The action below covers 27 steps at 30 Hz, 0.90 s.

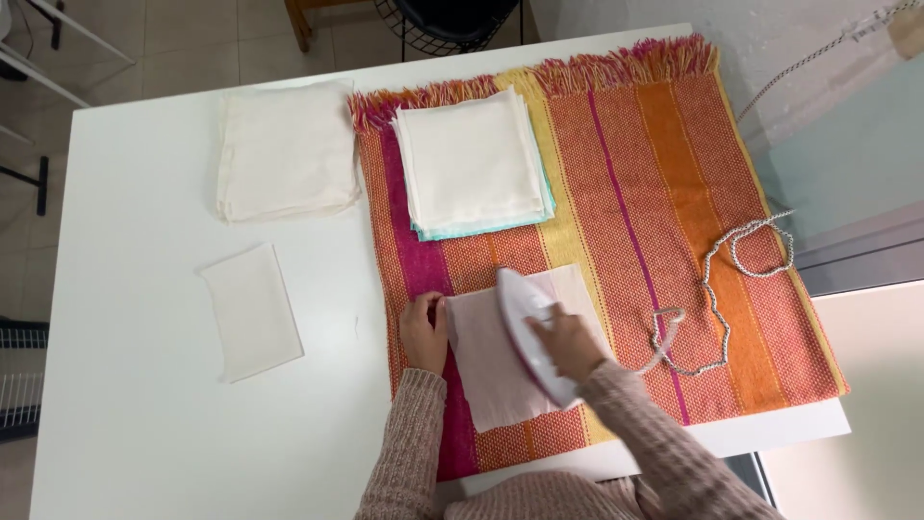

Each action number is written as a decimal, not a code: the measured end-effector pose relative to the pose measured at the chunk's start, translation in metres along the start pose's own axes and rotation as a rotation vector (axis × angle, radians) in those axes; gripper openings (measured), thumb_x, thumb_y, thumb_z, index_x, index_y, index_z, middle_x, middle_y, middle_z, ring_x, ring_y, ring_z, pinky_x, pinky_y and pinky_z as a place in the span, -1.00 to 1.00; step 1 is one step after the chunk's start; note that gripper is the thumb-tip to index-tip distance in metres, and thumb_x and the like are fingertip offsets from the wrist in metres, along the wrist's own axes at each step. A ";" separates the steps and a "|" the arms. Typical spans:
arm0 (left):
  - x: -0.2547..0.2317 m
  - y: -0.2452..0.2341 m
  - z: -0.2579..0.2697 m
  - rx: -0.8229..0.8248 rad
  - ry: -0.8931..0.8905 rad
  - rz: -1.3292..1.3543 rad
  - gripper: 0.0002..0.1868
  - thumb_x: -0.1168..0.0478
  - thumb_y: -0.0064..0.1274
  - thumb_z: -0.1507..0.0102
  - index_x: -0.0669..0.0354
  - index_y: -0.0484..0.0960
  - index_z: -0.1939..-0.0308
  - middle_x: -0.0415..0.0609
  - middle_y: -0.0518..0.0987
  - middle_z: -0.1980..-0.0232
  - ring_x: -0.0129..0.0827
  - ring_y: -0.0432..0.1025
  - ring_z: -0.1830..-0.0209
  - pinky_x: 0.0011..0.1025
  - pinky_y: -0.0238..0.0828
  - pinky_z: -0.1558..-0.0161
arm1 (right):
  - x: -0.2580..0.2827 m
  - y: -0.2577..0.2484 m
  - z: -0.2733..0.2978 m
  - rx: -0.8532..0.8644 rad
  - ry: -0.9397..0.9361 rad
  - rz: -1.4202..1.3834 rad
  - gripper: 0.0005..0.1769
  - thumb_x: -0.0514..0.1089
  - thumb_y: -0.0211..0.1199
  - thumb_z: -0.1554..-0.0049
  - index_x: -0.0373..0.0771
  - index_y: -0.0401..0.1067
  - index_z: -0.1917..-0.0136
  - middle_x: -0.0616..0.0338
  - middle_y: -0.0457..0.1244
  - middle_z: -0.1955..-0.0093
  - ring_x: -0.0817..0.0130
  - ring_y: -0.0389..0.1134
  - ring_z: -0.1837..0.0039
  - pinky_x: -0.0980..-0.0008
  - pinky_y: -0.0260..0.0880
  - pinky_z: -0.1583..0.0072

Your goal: The recorder is ironing small square pieces of fabric on a colorful mat.

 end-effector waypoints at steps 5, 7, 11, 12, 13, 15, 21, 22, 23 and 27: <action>-0.008 -0.004 0.000 -0.016 0.035 -0.019 -0.88 0.11 0.10 -0.33 -0.04 0.62 0.08 -0.03 0.64 0.23 -0.09 0.54 0.16 -0.14 0.40 0.06 | -0.087 -0.054 -0.048 -0.235 0.025 -0.096 -0.32 0.24 0.14 -0.24 -0.51 0.28 -0.17 -0.15 0.29 0.47 0.15 0.33 0.59 0.30 0.40 0.57; -0.014 -0.008 -0.003 -0.030 0.033 -0.012 -0.87 0.10 0.08 -0.34 -0.04 0.62 0.07 -0.04 0.65 0.23 -0.10 0.54 0.17 -0.15 0.41 0.06 | -0.083 -0.055 -0.048 -0.257 -0.019 -0.172 -0.32 0.20 0.18 -0.23 -0.56 0.27 -0.16 -0.13 0.26 0.52 0.12 0.29 0.63 0.27 0.33 0.62; -0.012 -0.014 -0.004 -0.131 -0.017 0.204 -0.76 0.15 -0.21 -0.45 0.09 0.49 -0.12 0.06 0.59 0.20 -0.11 0.50 0.23 -0.20 0.43 0.08 | -0.026 -0.006 -0.021 -0.074 -0.016 -0.070 -0.41 0.19 0.15 -0.23 -0.44 0.28 -0.15 -0.12 0.30 0.43 0.20 0.32 0.59 0.36 0.37 0.56; -0.005 -0.013 -0.003 -0.180 -0.036 0.287 -0.71 0.20 -0.31 -0.47 0.19 0.41 -0.20 0.06 0.55 0.20 -0.22 0.48 0.30 -0.27 0.46 0.13 | -0.005 0.009 -0.007 0.018 -0.064 -0.104 -0.45 0.18 0.15 -0.23 -0.40 0.25 -0.11 -0.17 0.30 0.41 0.19 0.33 0.58 0.38 0.35 0.58; -0.001 -0.013 -0.002 -0.183 -0.033 0.282 -0.71 0.20 -0.31 -0.47 0.19 0.41 -0.20 0.06 0.55 0.20 -0.22 0.48 0.30 -0.27 0.46 0.13 | 0.011 0.024 0.000 0.021 -0.070 -0.107 -0.45 0.18 0.15 -0.23 -0.40 0.25 -0.11 -0.17 0.30 0.41 0.19 0.33 0.58 0.38 0.35 0.58; 0.011 -0.015 0.002 -0.296 -0.108 0.424 -0.64 0.13 -0.42 -0.50 0.25 0.31 -0.26 -0.02 0.45 0.21 -0.36 0.36 0.37 -0.35 0.38 0.27 | 0.046 0.054 0.015 0.114 -0.179 0.017 -0.45 0.22 0.08 -0.24 -0.37 0.24 -0.10 -0.17 0.34 0.34 0.18 0.39 0.50 0.33 0.47 0.52; -0.007 -0.028 -0.006 -0.356 -0.106 0.544 -0.67 0.18 -0.46 -0.51 0.26 0.29 -0.24 -0.01 0.42 0.20 -0.38 0.35 0.34 -0.46 0.32 0.32 | 0.035 0.094 0.039 0.068 -0.307 0.259 -0.33 0.40 -0.07 -0.28 -0.27 0.21 -0.19 -0.32 0.30 -0.01 -0.33 0.42 -0.11 -0.25 0.48 -0.10; -0.007 -0.025 -0.009 -0.350 -0.102 0.547 -0.67 0.18 -0.46 -0.51 0.26 0.29 -0.24 -0.01 0.42 0.20 -0.38 0.35 0.34 -0.46 0.32 0.32 | 0.019 0.082 0.032 0.062 -0.303 0.255 -0.33 0.40 -0.07 -0.28 -0.27 0.21 -0.19 -0.32 0.30 -0.01 -0.33 0.42 -0.11 -0.25 0.48 -0.10; -0.007 -0.025 -0.008 -0.333 -0.107 0.546 -0.65 0.15 -0.46 -0.51 0.27 0.27 -0.26 0.01 0.43 0.15 -0.37 0.37 0.30 -0.46 0.35 0.29 | 0.008 0.075 0.032 0.035 -0.507 0.432 -0.59 0.08 0.03 -0.26 -0.11 0.29 -0.30 -0.34 0.21 -0.12 -0.02 0.38 0.13 0.15 0.51 0.18; -0.016 -0.028 -0.006 -0.283 -0.123 0.527 -0.63 0.12 -0.45 -0.52 0.29 0.23 -0.28 0.03 0.41 0.05 -0.38 0.40 0.18 -0.49 0.40 0.22 | -0.048 0.008 0.039 0.066 -0.220 0.418 -0.49 0.15 0.10 -0.26 -0.21 0.34 -0.32 -0.26 0.30 -0.03 -0.09 0.50 0.23 0.20 0.63 0.20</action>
Point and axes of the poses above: each hand's wrist, its own z-axis away from the middle knuckle, its own y-axis out of the palm, x = y × z, the point moved 4 cm from there along -z, towards the middle knuckle
